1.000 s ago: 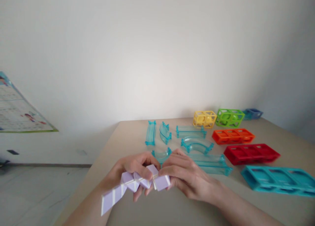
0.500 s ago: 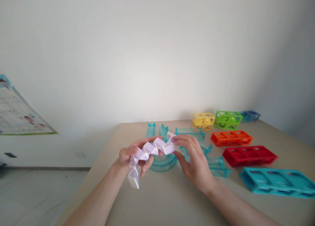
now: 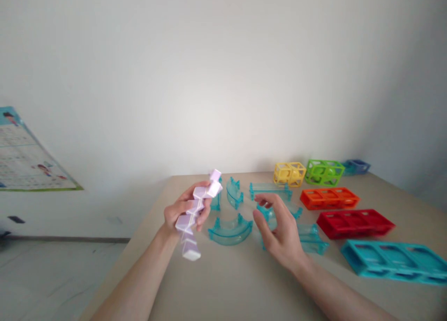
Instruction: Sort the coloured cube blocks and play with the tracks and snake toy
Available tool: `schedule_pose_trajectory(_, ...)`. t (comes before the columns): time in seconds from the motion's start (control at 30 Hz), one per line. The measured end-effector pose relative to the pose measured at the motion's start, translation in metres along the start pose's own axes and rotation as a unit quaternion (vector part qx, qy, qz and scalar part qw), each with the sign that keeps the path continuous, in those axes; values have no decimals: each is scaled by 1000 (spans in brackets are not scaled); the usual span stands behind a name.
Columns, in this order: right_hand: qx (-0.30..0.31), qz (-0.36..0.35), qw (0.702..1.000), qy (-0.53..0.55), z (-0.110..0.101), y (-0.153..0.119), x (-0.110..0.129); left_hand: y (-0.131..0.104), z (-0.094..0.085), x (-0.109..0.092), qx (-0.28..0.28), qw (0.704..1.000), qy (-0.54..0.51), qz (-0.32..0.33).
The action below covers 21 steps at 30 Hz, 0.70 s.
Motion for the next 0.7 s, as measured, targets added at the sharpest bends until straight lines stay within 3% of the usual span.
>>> schedule_pose_trajectory(0.1, -44, -2, 997, 57, -6, 0, -2, -11, 3, 8, 151, 972, -53, -171)
schedule_pose_trajectory(0.2, -80, 3, 991, 106, -12, -1, -8, -15, 12, 19, 254, 885, -10, -391)
schedule_pose_trajectory(0.27, -69, 1, 990, 121, -13, -2, -9, -11, 19, 25, 325, 818, 35, -473)
schedule_pose_trajectory(0.33, -11, -18, 992, 121, -12, -1, -6, -5, 24, 31, 367, 794, 60, -481)
schedule_pose_trajectory(0.4, 89, -62, 988, 106, -8, 0, 2, -1, 23, 37, 369, 799, 74, -468)
schedule_pose_trajectory(0.5, 270, -144, 949, 74, 2, -2, 16, -3, 14, 44, 344, 819, 92, -449)
schedule_pose_trajectory(0.57, 360, -168, 916, 48, 8, -5, 22, -6, 6, 46, 313, 843, 100, -427)
schedule_pose_trajectory(0.7, 427, -165, 889, -8, 14, -9, 26, -11, -8, 37, 279, 866, 93, -404)
Point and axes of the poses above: each hand's wrist, its own y-axis towards the middle knuckle, its own z-axis out of the palm, x = y × z, the point moved 2 cm from there along y, towards the middle knuckle, and after that the axes turned 8 degrees about x, right-handed, at the moved point
